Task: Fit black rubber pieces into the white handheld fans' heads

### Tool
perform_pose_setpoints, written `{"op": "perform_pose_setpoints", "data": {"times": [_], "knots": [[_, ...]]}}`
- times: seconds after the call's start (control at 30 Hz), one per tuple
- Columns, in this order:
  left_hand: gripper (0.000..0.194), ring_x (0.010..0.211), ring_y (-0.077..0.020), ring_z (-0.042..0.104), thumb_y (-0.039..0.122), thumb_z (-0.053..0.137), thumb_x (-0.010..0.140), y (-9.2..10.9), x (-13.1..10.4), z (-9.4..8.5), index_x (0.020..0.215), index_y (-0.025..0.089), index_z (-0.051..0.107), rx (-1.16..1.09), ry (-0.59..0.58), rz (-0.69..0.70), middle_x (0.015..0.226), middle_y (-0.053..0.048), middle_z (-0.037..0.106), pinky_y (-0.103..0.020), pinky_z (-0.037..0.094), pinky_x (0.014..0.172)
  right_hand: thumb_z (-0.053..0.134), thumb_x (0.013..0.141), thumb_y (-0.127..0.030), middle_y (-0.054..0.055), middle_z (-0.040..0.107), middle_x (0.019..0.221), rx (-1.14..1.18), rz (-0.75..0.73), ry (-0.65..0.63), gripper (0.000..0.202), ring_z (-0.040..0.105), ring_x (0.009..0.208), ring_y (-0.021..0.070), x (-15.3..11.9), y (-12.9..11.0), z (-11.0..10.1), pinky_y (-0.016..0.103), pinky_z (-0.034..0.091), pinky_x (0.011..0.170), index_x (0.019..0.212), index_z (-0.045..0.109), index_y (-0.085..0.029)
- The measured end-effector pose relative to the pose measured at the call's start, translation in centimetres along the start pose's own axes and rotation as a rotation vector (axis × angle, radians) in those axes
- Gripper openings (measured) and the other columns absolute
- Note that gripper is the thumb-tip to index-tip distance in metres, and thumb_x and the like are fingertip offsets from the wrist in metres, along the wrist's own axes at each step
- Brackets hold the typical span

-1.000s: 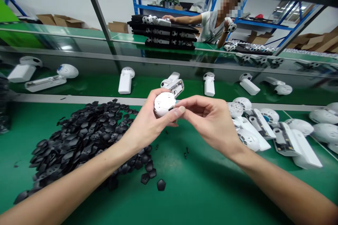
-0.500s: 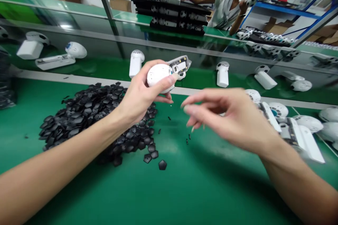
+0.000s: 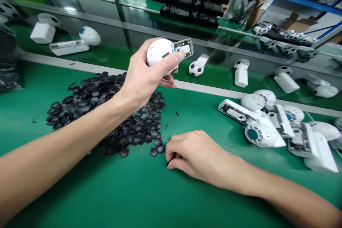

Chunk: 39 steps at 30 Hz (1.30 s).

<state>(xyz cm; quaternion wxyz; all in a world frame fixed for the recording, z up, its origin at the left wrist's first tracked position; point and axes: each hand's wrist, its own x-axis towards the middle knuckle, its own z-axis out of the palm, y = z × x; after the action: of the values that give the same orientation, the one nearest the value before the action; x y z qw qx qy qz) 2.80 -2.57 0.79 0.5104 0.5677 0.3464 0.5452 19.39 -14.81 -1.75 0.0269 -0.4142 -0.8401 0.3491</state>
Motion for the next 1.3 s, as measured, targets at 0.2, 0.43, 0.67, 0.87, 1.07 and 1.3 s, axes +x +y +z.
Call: {"op": "perform_pose_setpoints", "data": {"times": [0.2,0.43,0.67,0.87,1.07,1.3], "knots": [[0.048,0.067,-0.0144,0.068,0.032,0.091,0.081,0.4,0.0,0.1,0.118,0.027,0.061,-0.109,-0.07,-0.017,0.089,0.002,0.072,-0.032,0.068,0.065,0.082,0.098,-0.014,0.002,0.082,0.087,0.421,-0.096,0.102,0.005,0.076,0.078,0.0136,0.3,0.3,-1.6,0.021,0.052,0.073,0.101,0.078,-0.015],[0.039,0.081,-0.0218,0.075,0.047,0.08,0.092,0.9,0.4,-0.3,0.116,0.026,0.058,-0.233,-0.106,-0.134,0.1,-0.004,0.072,-0.037,0.07,0.078,0.081,0.098,-0.016,-0.001,0.084,0.092,0.515,-0.183,0.423,0.005,0.074,0.075,0.0107,-0.5,0.1,-3.8,0.019,0.055,0.069,0.094,0.085,-0.018],[0.026,0.084,-0.0188,0.073,0.037,0.073,0.096,0.0,-0.1,0.0,0.112,0.025,0.057,-0.175,-0.123,-0.136,0.102,-0.001,0.065,-0.034,0.07,0.077,0.089,0.088,-0.018,-0.001,0.084,0.083,0.716,-0.131,0.71,0.007,0.078,0.075,0.0147,-0.7,0.3,-5.5,0.021,0.062,0.067,0.084,0.087,-0.023],[0.019,0.086,-0.015,0.065,0.039,0.066,0.102,-0.3,-1.3,0.8,0.11,0.024,0.06,-0.105,-0.204,-0.137,0.105,-0.002,0.062,-0.022,0.064,0.069,0.088,0.09,-0.016,-0.002,0.084,0.09,0.601,-0.191,0.889,0.012,0.075,0.074,0.0116,-0.9,0.6,-6.2,0.02,0.059,0.064,0.096,0.09,-0.026],[0.024,0.082,-0.014,0.059,0.044,0.069,0.102,-0.8,-2.1,1.0,0.116,0.025,0.066,-0.044,-0.284,-0.12,0.106,-0.002,0.063,-0.021,0.055,0.068,0.092,0.086,-0.015,-0.001,0.084,0.086,0.732,-0.223,0.954,0.009,0.08,0.078,0.0156,-0.7,0.8,-6.2,0.023,0.067,0.074,0.088,0.087,-0.022],[0.033,0.089,-0.0194,0.058,0.055,0.062,0.107,-1.6,-2.6,0.8,0.123,0.028,0.07,0.123,-0.262,0.041,0.107,-0.003,0.065,-0.029,0.048,0.075,0.099,0.08,-0.041,0.003,0.082,0.077,0.998,-0.165,0.899,0.032,0.081,0.072,0.0179,0.4,1.9,-6.4,0.026,0.069,0.07,0.085,0.079,-0.017]]}}
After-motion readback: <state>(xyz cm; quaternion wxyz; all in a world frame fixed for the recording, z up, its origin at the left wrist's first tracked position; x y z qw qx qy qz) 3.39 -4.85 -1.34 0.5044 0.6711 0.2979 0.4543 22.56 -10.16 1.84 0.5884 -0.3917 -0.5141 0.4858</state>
